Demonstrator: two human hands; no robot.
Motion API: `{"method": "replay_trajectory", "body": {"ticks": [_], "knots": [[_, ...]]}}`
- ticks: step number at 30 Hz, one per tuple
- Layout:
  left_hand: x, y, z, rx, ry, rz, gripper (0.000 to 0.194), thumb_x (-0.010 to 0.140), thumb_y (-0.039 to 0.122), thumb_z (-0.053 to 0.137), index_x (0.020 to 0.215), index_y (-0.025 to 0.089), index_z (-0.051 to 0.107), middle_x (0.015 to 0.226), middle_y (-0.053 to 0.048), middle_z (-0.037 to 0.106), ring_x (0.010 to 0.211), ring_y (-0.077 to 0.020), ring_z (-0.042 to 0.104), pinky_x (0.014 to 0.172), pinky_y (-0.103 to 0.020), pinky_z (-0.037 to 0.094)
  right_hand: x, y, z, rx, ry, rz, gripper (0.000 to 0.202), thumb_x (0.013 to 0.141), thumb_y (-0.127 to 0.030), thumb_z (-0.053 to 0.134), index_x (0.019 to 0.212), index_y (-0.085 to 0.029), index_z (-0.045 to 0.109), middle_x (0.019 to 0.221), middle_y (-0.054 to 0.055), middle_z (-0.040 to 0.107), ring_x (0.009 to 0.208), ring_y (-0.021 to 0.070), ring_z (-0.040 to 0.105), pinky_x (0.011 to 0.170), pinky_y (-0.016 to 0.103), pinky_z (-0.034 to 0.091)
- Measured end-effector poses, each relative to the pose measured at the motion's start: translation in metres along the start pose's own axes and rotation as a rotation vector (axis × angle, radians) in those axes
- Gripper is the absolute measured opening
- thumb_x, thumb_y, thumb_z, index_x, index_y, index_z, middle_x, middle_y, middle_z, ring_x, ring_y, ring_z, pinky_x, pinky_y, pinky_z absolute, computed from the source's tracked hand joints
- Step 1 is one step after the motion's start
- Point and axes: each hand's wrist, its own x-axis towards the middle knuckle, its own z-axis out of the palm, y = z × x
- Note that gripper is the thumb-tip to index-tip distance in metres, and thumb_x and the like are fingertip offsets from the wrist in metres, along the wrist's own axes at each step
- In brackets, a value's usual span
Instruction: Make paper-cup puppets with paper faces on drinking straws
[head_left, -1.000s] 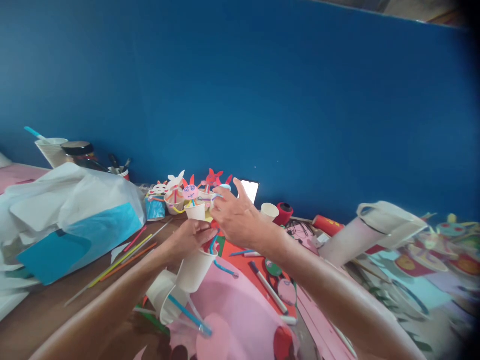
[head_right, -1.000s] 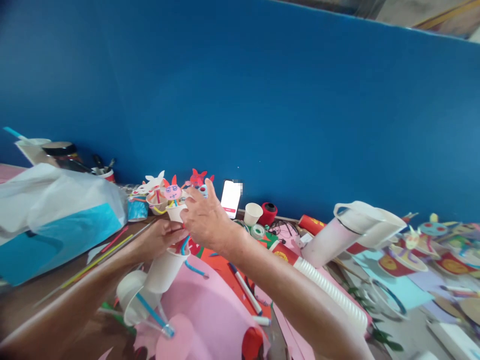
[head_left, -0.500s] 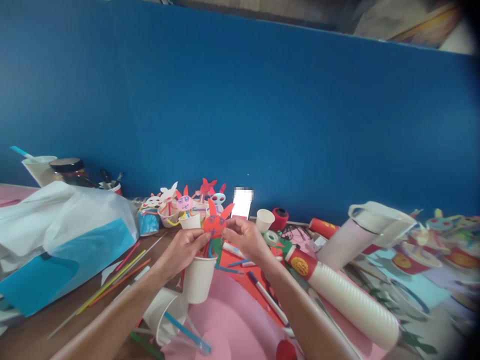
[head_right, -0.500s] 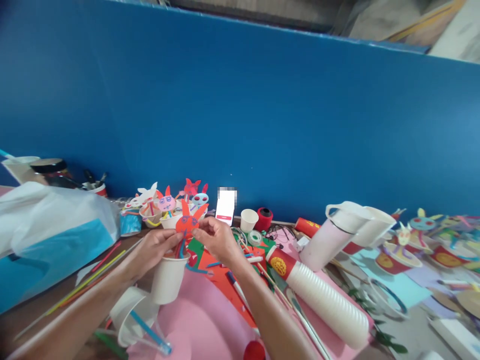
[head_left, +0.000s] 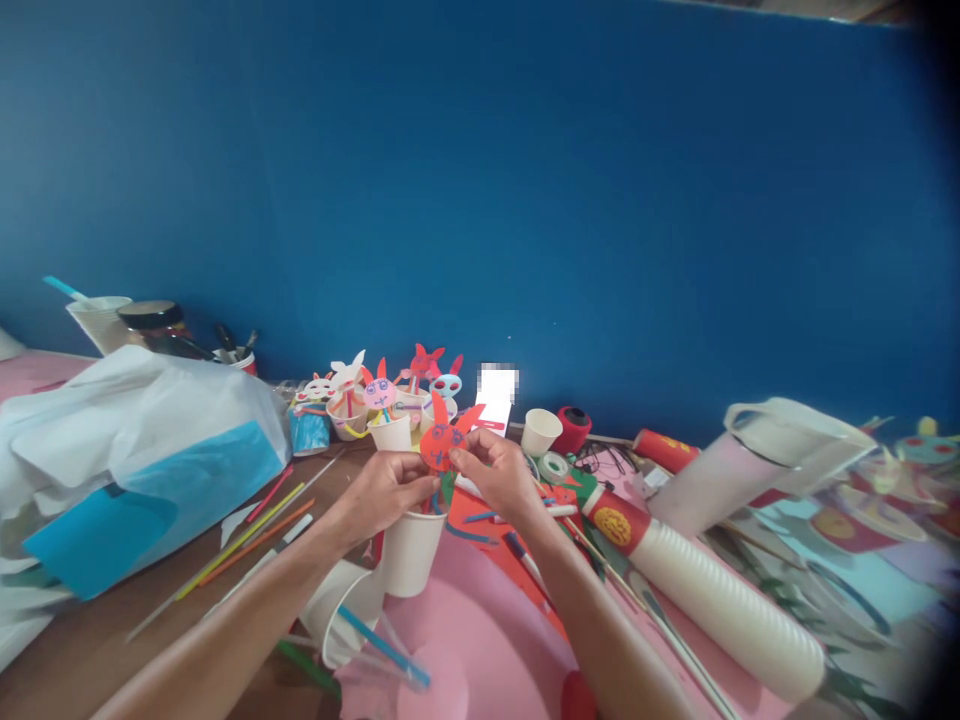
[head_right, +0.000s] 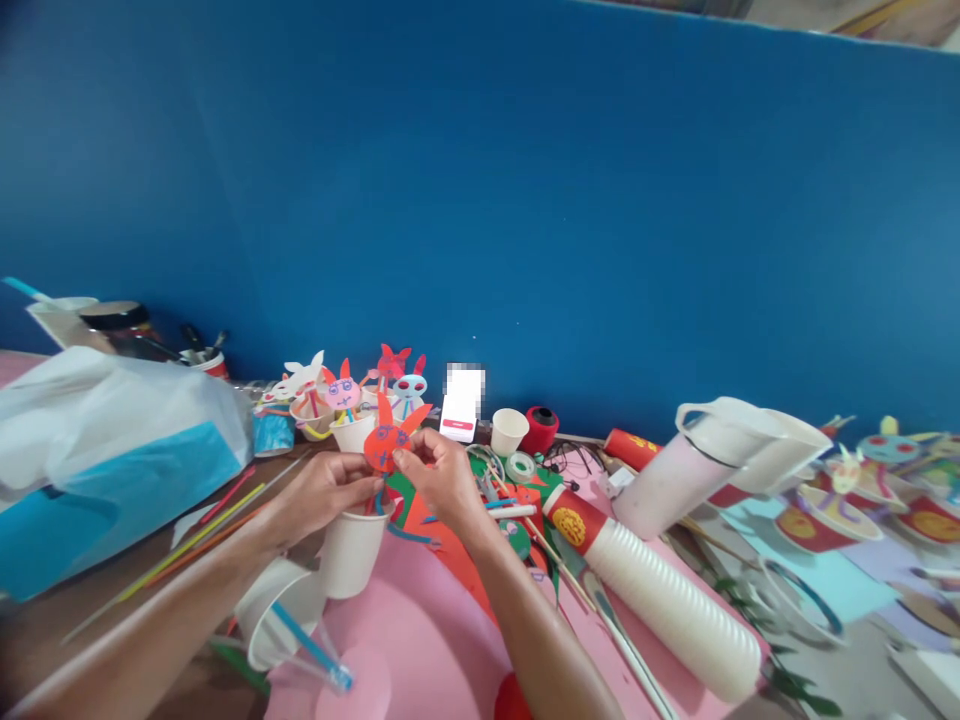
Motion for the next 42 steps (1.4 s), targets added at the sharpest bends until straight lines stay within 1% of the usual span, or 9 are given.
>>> {"method": "replay_trajectory", "body": {"ticks": [3, 9, 12, 17, 21, 26, 32, 38, 42], "knots": [[0.001, -0.002, 0.000, -0.001, -0.011, -0.016, 0.023, 0.068, 0.032, 0.060, 0.077, 0.012, 0.065, 0.067, -0.003, 0.067, 0.059, -0.0153, 0.058, 0.052, -0.022, 0.041, 0.000, -0.004, -0.001, 0.020, 0.008, 0.008, 0.018, 0.073, -0.030, 0.057, 0.064, -0.017, 0.049, 0.056, -0.005, 0.045, 0.051, 0.0075, 0.038, 0.049, 0.019, 0.031], [0.002, -0.001, -0.002, -0.046, -0.048, -0.018, 0.022, 0.068, 0.032, 0.062, 0.075, 0.012, 0.065, 0.069, -0.002, 0.067, 0.059, -0.0136, 0.058, 0.054, -0.021, 0.040, 0.002, -0.009, -0.006, 0.194, 0.054, 0.090, 0.018, 0.072, -0.030, 0.058, 0.064, -0.017, 0.048, 0.053, -0.006, 0.044, 0.047, 0.0066, 0.037, 0.045, 0.019, 0.030], [0.001, 0.000, -0.002, -0.019, -0.019, -0.014, 0.024, 0.067, 0.034, 0.062, 0.073, 0.011, 0.065, 0.066, -0.003, 0.066, 0.058, -0.0145, 0.058, 0.052, -0.022, 0.040, 0.001, -0.007, -0.005, 0.204, 0.037, 0.083, 0.017, 0.071, -0.031, 0.059, 0.065, -0.017, 0.050, 0.054, -0.005, 0.046, 0.049, 0.0073, 0.039, 0.047, 0.019, 0.032], [-0.002, 0.004, -0.001, -0.045, -0.015, -0.032, 0.022, 0.065, 0.032, 0.064, 0.073, 0.011, 0.065, 0.068, -0.004, 0.067, 0.060, -0.0159, 0.059, 0.053, -0.023, 0.042, 0.000, -0.003, 0.001, 0.196, -0.011, 0.056, 0.019, 0.070, -0.031, 0.060, 0.064, -0.017, 0.049, 0.055, -0.005, 0.047, 0.049, 0.0076, 0.040, 0.048, 0.019, 0.033], [-0.003, 0.005, -0.001, -0.062, -0.003, -0.039, 0.027, 0.066, 0.035, 0.063, 0.076, 0.010, 0.066, 0.067, -0.005, 0.068, 0.061, -0.0182, 0.060, 0.053, -0.024, 0.044, -0.001, -0.003, 0.002, 0.139, -0.018, 0.022, 0.018, 0.071, -0.031, 0.058, 0.064, -0.017, 0.049, 0.058, -0.004, 0.048, 0.052, 0.0084, 0.042, 0.050, 0.020, 0.034], [-0.003, 0.004, 0.000, -0.198, -0.085, -0.053, 0.022, 0.070, 0.030, 0.062, 0.081, 0.012, 0.066, 0.071, -0.005, 0.069, 0.066, -0.0175, 0.062, 0.060, -0.025, 0.045, -0.003, -0.005, 0.002, 0.001, 0.005, -0.009, 0.020, 0.073, -0.031, 0.055, 0.063, -0.017, 0.046, 0.057, -0.005, 0.043, 0.051, 0.0079, 0.038, 0.048, 0.019, 0.031], [-0.004, 0.008, 0.001, -0.242, -0.110, -0.053, 0.021, 0.072, 0.029, 0.060, 0.082, 0.012, 0.067, 0.070, -0.004, 0.069, 0.067, -0.0174, 0.063, 0.064, -0.026, 0.046, -0.004, -0.008, 0.002, -0.075, 0.015, -0.028, 0.019, 0.074, -0.032, 0.053, 0.064, -0.017, 0.048, 0.056, -0.005, 0.043, 0.051, 0.0083, 0.038, 0.048, 0.019, 0.031], [-0.005, 0.012, 0.001, -0.199, -0.063, -0.063, 0.020, 0.073, 0.031, 0.059, 0.072, 0.012, 0.067, 0.065, -0.002, 0.068, 0.059, -0.0136, 0.060, 0.054, -0.020, 0.043, -0.005, -0.008, 0.001, -0.124, 0.014, -0.038, 0.018, 0.075, -0.032, 0.052, 0.066, -0.017, 0.050, 0.056, -0.005, 0.042, 0.052, 0.0087, 0.038, 0.049, 0.020, 0.031], [-0.005, 0.011, 0.001, -0.163, -0.049, -0.051, 0.022, 0.072, 0.033, 0.059, 0.071, 0.012, 0.067, 0.065, -0.002, 0.068, 0.060, -0.0143, 0.059, 0.055, -0.021, 0.043, -0.005, -0.009, 0.001, -0.146, 0.019, -0.046, 0.018, 0.074, -0.032, 0.052, 0.065, -0.017, 0.050, 0.055, -0.005, 0.042, 0.052, 0.0089, 0.038, 0.049, 0.020, 0.031]]}}
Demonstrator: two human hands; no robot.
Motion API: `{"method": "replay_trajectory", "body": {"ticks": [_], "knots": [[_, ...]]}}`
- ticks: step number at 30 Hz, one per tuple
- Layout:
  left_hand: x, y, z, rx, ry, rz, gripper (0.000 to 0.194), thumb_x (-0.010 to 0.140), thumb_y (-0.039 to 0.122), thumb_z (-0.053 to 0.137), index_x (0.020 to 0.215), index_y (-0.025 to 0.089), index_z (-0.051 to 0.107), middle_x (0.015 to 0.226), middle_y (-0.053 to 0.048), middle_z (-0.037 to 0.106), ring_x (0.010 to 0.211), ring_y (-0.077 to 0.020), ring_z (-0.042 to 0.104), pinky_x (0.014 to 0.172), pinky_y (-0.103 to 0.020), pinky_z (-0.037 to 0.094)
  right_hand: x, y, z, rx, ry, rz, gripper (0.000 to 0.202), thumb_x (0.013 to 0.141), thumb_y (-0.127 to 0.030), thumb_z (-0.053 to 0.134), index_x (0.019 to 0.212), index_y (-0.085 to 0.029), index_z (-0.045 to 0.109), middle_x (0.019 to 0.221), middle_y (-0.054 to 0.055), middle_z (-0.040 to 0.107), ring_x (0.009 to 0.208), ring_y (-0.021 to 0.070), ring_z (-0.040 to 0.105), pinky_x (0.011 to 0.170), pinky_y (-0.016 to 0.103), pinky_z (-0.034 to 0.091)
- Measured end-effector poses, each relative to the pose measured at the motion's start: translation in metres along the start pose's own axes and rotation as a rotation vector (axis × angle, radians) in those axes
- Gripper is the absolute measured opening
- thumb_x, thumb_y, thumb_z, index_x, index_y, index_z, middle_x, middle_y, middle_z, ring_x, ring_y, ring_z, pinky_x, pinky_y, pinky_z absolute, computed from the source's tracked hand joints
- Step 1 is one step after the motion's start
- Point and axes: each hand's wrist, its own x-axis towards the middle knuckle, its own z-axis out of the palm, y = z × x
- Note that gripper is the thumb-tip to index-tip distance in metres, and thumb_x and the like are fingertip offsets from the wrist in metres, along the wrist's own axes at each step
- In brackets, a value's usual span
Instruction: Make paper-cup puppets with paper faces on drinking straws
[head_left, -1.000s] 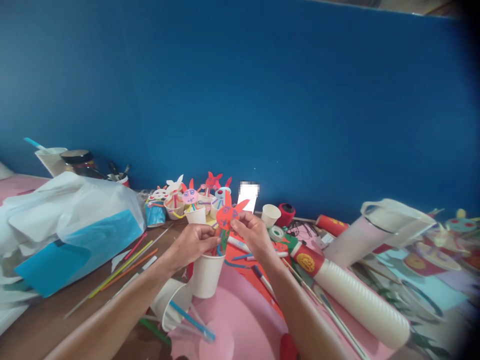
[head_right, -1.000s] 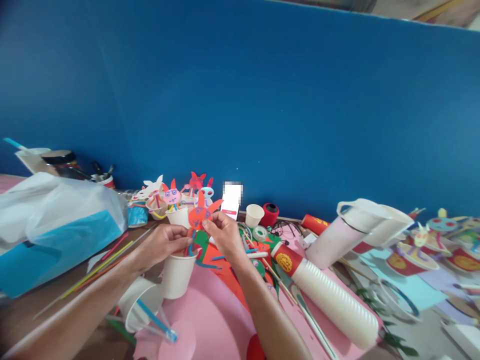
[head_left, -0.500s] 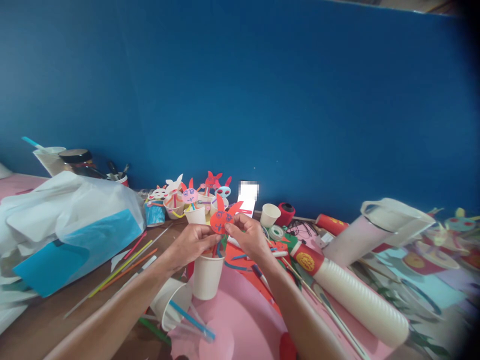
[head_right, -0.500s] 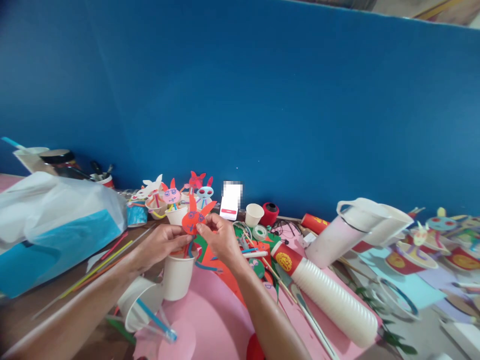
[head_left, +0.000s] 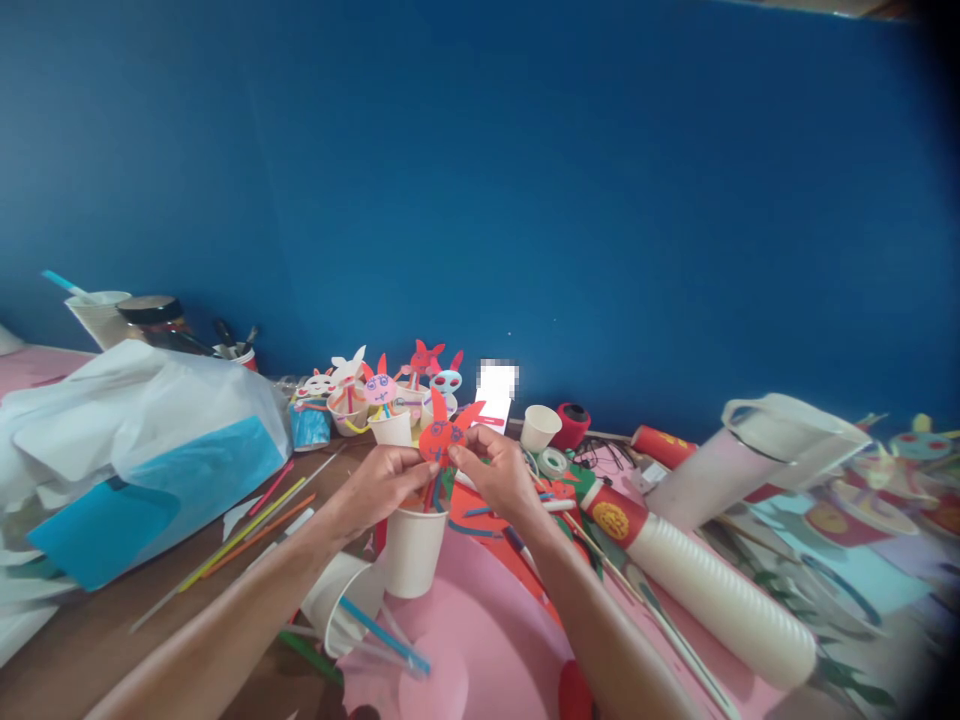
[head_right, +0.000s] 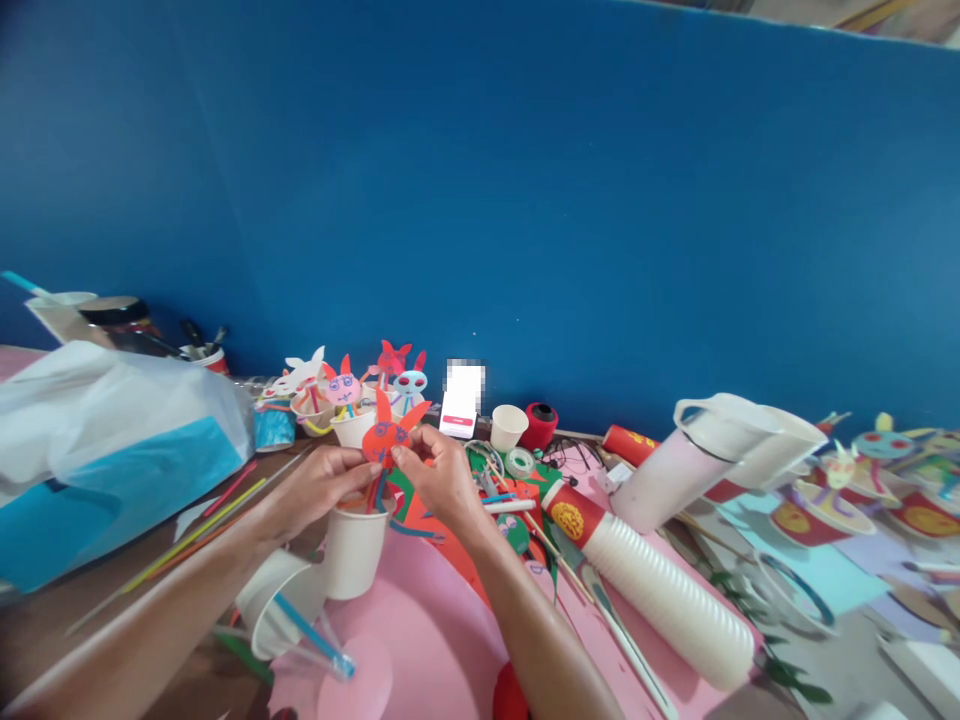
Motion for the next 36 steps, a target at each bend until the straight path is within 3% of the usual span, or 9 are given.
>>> {"method": "replay_trajectory", "body": {"ticks": [7, 12, 22, 29, 36], "knots": [[0.002, -0.004, -0.002, 0.027, 0.030, 0.040, 0.022, 0.070, 0.033, 0.060, 0.072, 0.011, 0.066, 0.065, -0.002, 0.066, 0.060, -0.0163, 0.059, 0.058, -0.025, 0.044, 0.000, -0.003, -0.001, 0.121, -0.023, 0.050, 0.017, 0.074, -0.032, 0.054, 0.067, -0.017, 0.052, 0.057, -0.004, 0.045, 0.052, 0.0087, 0.040, 0.049, 0.020, 0.032], [0.003, -0.005, -0.002, 0.047, 0.065, 0.050, 0.022, 0.071, 0.033, 0.059, 0.069, 0.012, 0.065, 0.061, -0.001, 0.064, 0.059, -0.0151, 0.058, 0.058, -0.025, 0.044, -0.002, -0.005, 0.004, 0.291, -0.111, 0.146, 0.015, 0.074, -0.032, 0.055, 0.076, -0.017, 0.058, 0.068, 0.000, 0.056, 0.063, 0.0126, 0.052, 0.058, 0.022, 0.041], [0.002, -0.006, 0.000, 0.025, 0.023, 0.069, 0.027, 0.070, 0.029, 0.059, 0.086, 0.010, 0.067, 0.071, -0.006, 0.068, 0.068, -0.0196, 0.060, 0.067, -0.031, 0.046, -0.001, 0.002, 0.011, 0.385, -0.102, 0.157, 0.016, 0.071, -0.026, 0.059, 0.083, -0.017, 0.064, 0.077, 0.001, 0.065, 0.072, 0.0166, 0.059, 0.068, 0.027, 0.046], [-0.001, -0.001, -0.001, 0.014, -0.020, 0.003, 0.024, 0.073, 0.029, 0.054, 0.085, 0.012, 0.068, 0.072, -0.005, 0.069, 0.067, -0.0189, 0.062, 0.063, -0.028, 0.046, 0.001, 0.004, 0.004, 0.206, -0.158, 0.119, 0.019, 0.073, -0.028, 0.057, 0.087, -0.017, 0.065, 0.080, 0.001, 0.066, 0.078, 0.0194, 0.060, 0.073, 0.030, 0.046], [-0.002, 0.004, 0.003, -0.010, -0.022, -0.035, 0.021, 0.071, 0.027, 0.055, 0.078, 0.012, 0.068, 0.065, -0.004, 0.068, 0.064, -0.0187, 0.061, 0.060, -0.027, 0.045, 0.001, -0.002, 0.000, 0.089, -0.150, 0.083, 0.015, 0.073, -0.026, 0.057, 0.079, -0.016, 0.066, 0.070, 0.001, 0.063, 0.070, 0.0178, 0.058, 0.062, 0.025, 0.045]]}}
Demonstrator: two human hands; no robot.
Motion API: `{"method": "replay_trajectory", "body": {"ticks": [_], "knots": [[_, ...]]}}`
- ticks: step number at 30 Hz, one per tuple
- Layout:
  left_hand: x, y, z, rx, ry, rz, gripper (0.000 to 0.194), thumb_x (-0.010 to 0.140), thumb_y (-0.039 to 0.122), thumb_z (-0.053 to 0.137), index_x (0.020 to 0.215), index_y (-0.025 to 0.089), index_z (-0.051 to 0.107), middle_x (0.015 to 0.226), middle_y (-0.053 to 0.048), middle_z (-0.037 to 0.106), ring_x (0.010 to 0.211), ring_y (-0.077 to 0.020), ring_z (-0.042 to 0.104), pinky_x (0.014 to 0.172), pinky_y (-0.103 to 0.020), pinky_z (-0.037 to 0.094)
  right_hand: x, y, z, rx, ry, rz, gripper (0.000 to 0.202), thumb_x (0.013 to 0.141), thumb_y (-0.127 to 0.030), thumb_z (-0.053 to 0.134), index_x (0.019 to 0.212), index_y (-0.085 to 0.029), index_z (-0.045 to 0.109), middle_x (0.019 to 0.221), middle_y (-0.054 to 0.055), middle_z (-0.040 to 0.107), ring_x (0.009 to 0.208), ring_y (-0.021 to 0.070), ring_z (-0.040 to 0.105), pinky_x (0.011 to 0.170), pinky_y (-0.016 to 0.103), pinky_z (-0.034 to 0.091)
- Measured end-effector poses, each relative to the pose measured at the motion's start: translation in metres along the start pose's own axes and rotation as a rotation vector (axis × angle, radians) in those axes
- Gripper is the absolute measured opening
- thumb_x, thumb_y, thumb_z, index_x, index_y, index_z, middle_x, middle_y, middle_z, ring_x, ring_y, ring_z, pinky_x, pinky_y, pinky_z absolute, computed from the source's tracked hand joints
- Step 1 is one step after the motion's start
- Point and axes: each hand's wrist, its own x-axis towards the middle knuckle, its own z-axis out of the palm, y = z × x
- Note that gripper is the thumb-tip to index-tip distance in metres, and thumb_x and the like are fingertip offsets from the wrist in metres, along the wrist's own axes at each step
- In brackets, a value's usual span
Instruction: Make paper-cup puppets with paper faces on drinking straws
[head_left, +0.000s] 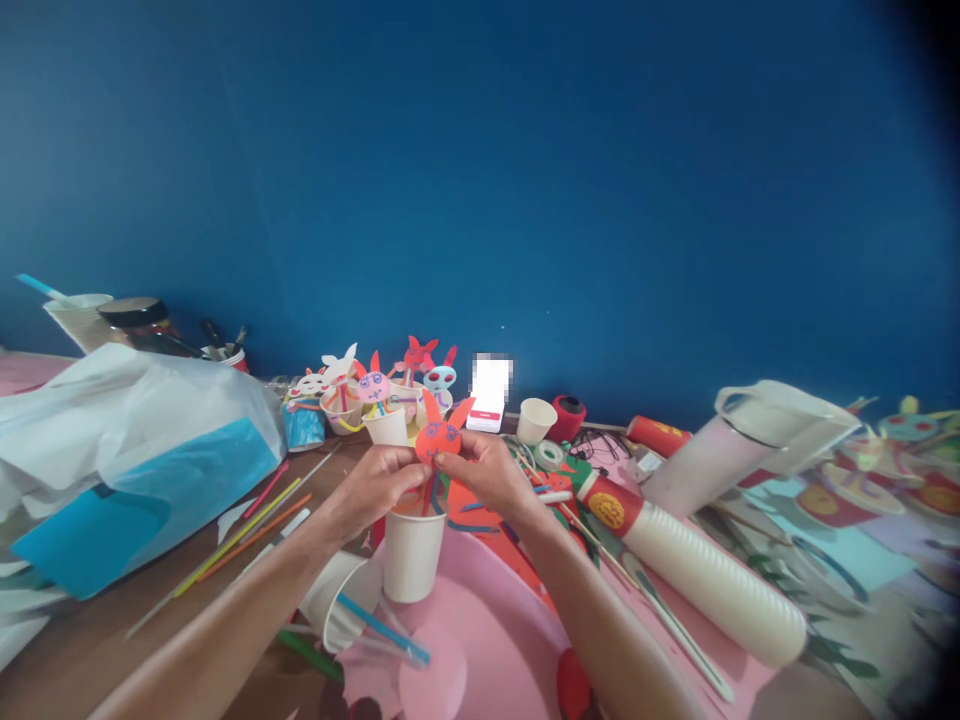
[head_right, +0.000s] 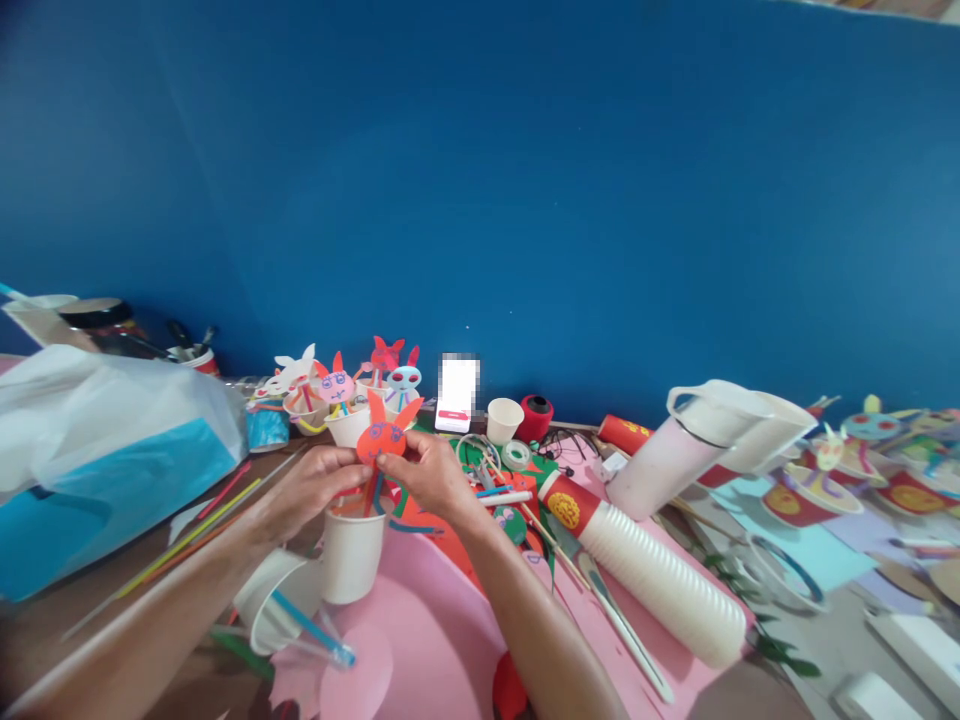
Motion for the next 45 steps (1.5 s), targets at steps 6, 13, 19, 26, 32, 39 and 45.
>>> {"method": "replay_trajectory", "body": {"ticks": [6, 13, 19, 26, 32, 39, 45], "knots": [[0.004, -0.010, -0.001, 0.084, 0.097, 0.079, 0.019, 0.073, 0.026, 0.053, 0.067, 0.012, 0.064, 0.057, -0.001, 0.063, 0.057, -0.0147, 0.057, 0.054, -0.023, 0.041, 0.000, 0.000, 0.004, 0.075, 0.000, -0.008, 0.015, 0.072, -0.027, 0.057, 0.080, -0.016, 0.064, 0.073, 0.000, 0.062, 0.069, 0.0162, 0.056, 0.063, 0.024, 0.043], [0.008, -0.013, -0.004, -0.011, 0.125, 0.083, 0.022, 0.074, 0.030, 0.053, 0.077, 0.012, 0.066, 0.062, -0.001, 0.065, 0.062, -0.0170, 0.060, 0.062, -0.027, 0.045, 0.001, -0.002, 0.003, 0.236, 0.018, 0.071, 0.025, 0.075, -0.038, 0.053, 0.066, -0.016, 0.059, 0.058, -0.003, 0.052, 0.051, 0.0084, 0.043, 0.051, 0.020, 0.035], [0.008, -0.011, -0.004, 0.008, 0.148, 0.114, 0.024, 0.074, 0.031, 0.051, 0.082, 0.014, 0.066, 0.065, 0.000, 0.066, 0.062, -0.0165, 0.060, 0.061, -0.026, 0.046, 0.001, 0.005, 0.006, 0.212, -0.015, 0.051, 0.019, 0.073, -0.035, 0.058, 0.075, -0.016, 0.062, 0.067, -0.001, 0.059, 0.060, 0.0113, 0.052, 0.058, 0.021, 0.040], [0.008, -0.014, -0.002, 0.226, 0.211, 0.175, 0.022, 0.071, 0.030, 0.053, 0.066, 0.013, 0.066, 0.058, 0.000, 0.064, 0.060, -0.0171, 0.058, 0.056, -0.023, 0.044, 0.003, 0.011, 0.007, 0.085, 0.039, 0.039, 0.011, 0.070, -0.025, 0.058, 0.073, -0.016, 0.062, 0.063, -0.002, 0.058, 0.061, 0.0125, 0.052, 0.058, 0.022, 0.043], [0.009, -0.015, 0.001, 0.198, 0.210, 0.146, 0.024, 0.071, 0.033, 0.054, 0.068, 0.013, 0.066, 0.055, -0.001, 0.062, 0.058, -0.0173, 0.057, 0.054, -0.024, 0.044, 0.002, 0.013, 0.010, 0.100, 0.089, 0.036, 0.009, 0.070, -0.024, 0.058, 0.066, -0.016, 0.061, 0.063, -0.001, 0.059, 0.060, 0.0134, 0.054, 0.058, 0.023, 0.044], [0.007, -0.004, -0.008, 0.333, 0.051, 0.182, 0.027, 0.072, 0.034, 0.053, 0.074, 0.011, 0.066, 0.065, -0.003, 0.064, 0.065, -0.0177, 0.057, 0.056, -0.023, 0.043, 0.003, 0.008, 0.007, 0.107, 0.087, 0.078, 0.010, 0.070, -0.023, 0.057, 0.072, -0.016, 0.062, 0.068, 0.000, 0.062, 0.064, 0.0140, 0.056, 0.060, 0.024, 0.044], [0.009, -0.012, -0.009, 0.444, 0.101, 0.198, 0.026, 0.073, 0.032, 0.050, 0.068, 0.012, 0.065, 0.062, -0.002, 0.063, 0.060, -0.0149, 0.054, 0.053, -0.021, 0.041, 0.003, 0.002, 0.004, 0.149, 0.095, 0.096, 0.014, 0.070, -0.021, 0.054, 0.079, -0.015, 0.063, 0.073, 0.000, 0.064, 0.067, 0.0144, 0.058, 0.062, 0.024, 0.045]]}}
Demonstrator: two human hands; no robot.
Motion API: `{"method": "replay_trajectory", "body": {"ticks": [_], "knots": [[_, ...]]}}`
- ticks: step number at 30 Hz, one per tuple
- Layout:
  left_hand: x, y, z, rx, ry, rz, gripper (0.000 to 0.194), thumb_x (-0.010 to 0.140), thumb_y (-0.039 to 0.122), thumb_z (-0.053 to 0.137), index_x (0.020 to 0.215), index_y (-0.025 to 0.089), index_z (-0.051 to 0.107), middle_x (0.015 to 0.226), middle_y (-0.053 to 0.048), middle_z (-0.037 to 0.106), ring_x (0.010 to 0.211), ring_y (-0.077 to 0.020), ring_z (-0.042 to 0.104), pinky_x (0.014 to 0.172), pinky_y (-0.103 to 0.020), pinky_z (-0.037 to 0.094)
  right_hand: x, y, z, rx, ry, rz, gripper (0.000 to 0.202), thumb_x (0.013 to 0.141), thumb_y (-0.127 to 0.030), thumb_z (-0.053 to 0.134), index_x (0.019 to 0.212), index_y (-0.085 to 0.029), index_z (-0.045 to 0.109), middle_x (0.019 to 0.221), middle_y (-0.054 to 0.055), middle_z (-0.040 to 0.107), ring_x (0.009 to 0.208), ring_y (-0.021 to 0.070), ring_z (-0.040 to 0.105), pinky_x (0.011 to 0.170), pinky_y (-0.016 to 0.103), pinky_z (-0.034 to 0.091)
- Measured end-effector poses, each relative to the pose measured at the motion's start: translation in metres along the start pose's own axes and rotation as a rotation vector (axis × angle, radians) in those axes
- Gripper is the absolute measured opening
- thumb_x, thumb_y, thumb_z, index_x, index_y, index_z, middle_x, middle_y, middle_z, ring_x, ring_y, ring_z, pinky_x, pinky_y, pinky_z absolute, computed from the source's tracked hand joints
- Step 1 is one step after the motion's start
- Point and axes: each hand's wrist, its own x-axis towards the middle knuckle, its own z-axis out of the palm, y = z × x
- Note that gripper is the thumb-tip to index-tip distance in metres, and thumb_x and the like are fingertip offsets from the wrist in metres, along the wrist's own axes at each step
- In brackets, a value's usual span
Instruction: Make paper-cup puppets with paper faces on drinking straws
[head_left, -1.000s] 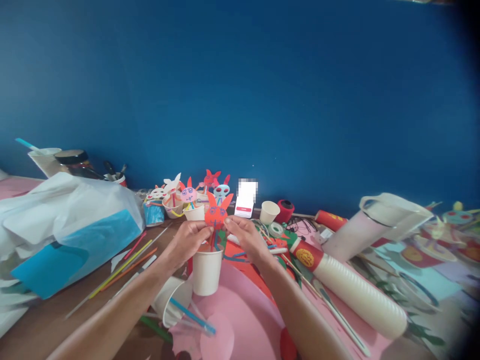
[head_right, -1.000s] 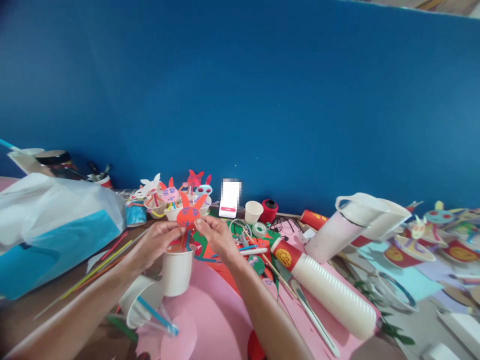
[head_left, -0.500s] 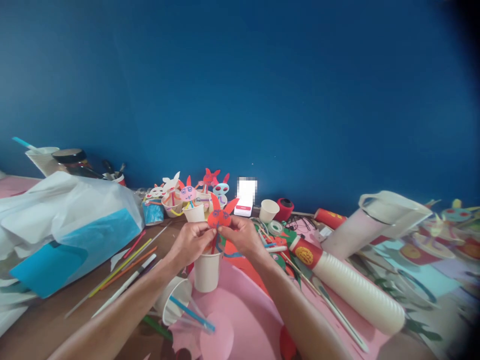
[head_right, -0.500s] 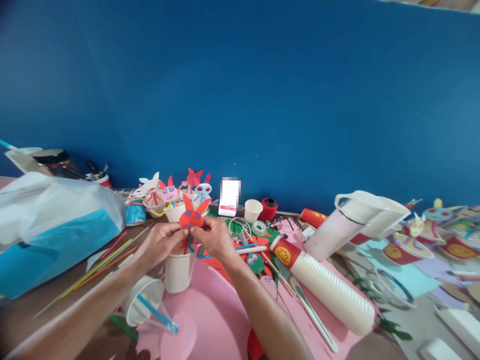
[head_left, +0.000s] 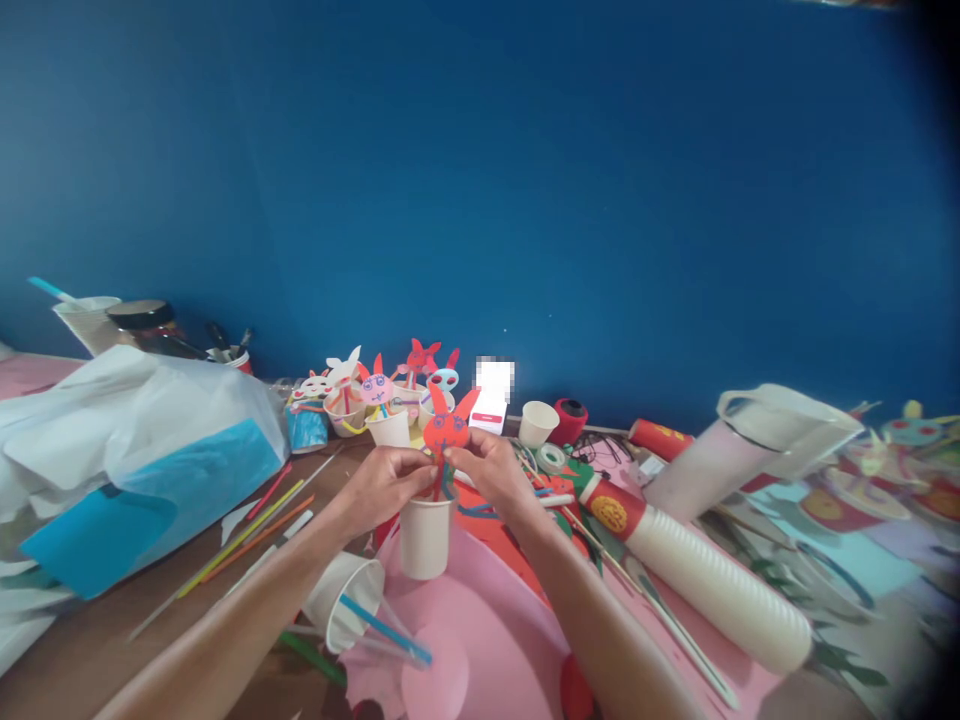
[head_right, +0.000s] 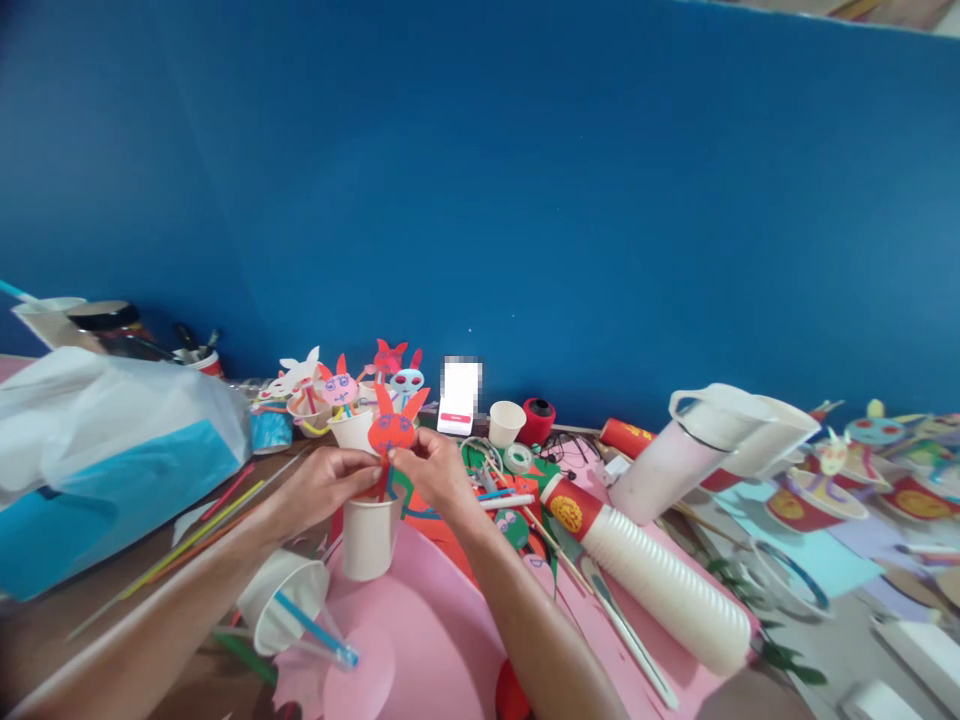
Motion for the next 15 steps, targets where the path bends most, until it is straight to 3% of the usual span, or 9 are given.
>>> {"method": "replay_trajectory", "body": {"ticks": [4, 8, 15], "knots": [[0.0000, -0.0018, 0.0052, -0.006, 0.047, -0.017, 0.025, 0.072, 0.031, 0.050, 0.067, 0.012, 0.065, 0.060, -0.001, 0.063, 0.057, -0.0144, 0.053, 0.051, -0.021, 0.039, -0.0011, -0.0023, -0.0001, 0.016, -0.035, -0.015, 0.012, 0.070, -0.020, 0.054, 0.078, -0.017, 0.063, 0.074, 0.000, 0.064, 0.073, 0.0160, 0.059, 0.067, 0.025, 0.045], [-0.0009, -0.0003, 0.0057, -0.014, 0.057, -0.026, 0.025, 0.072, 0.031, 0.050, 0.066, 0.012, 0.065, 0.059, -0.001, 0.062, 0.054, -0.0136, 0.052, 0.049, -0.020, 0.038, -0.0020, -0.0017, -0.0010, -0.031, -0.035, -0.004, 0.019, 0.072, -0.028, 0.056, 0.086, -0.018, 0.064, 0.082, 0.001, 0.066, 0.077, 0.0171, 0.059, 0.066, 0.025, 0.046], [-0.0012, -0.0034, 0.0051, -0.054, -0.021, -0.027, 0.026, 0.076, 0.032, 0.049, 0.067, 0.012, 0.063, 0.060, 0.000, 0.060, 0.056, -0.0126, 0.051, 0.052, -0.020, 0.037, -0.0015, -0.0025, -0.0001, -0.129, -0.019, 0.002, 0.020, 0.072, -0.032, 0.057, 0.077, -0.015, 0.067, 0.074, 0.001, 0.066, 0.066, 0.0155, 0.058, 0.059, 0.023, 0.044]]}}
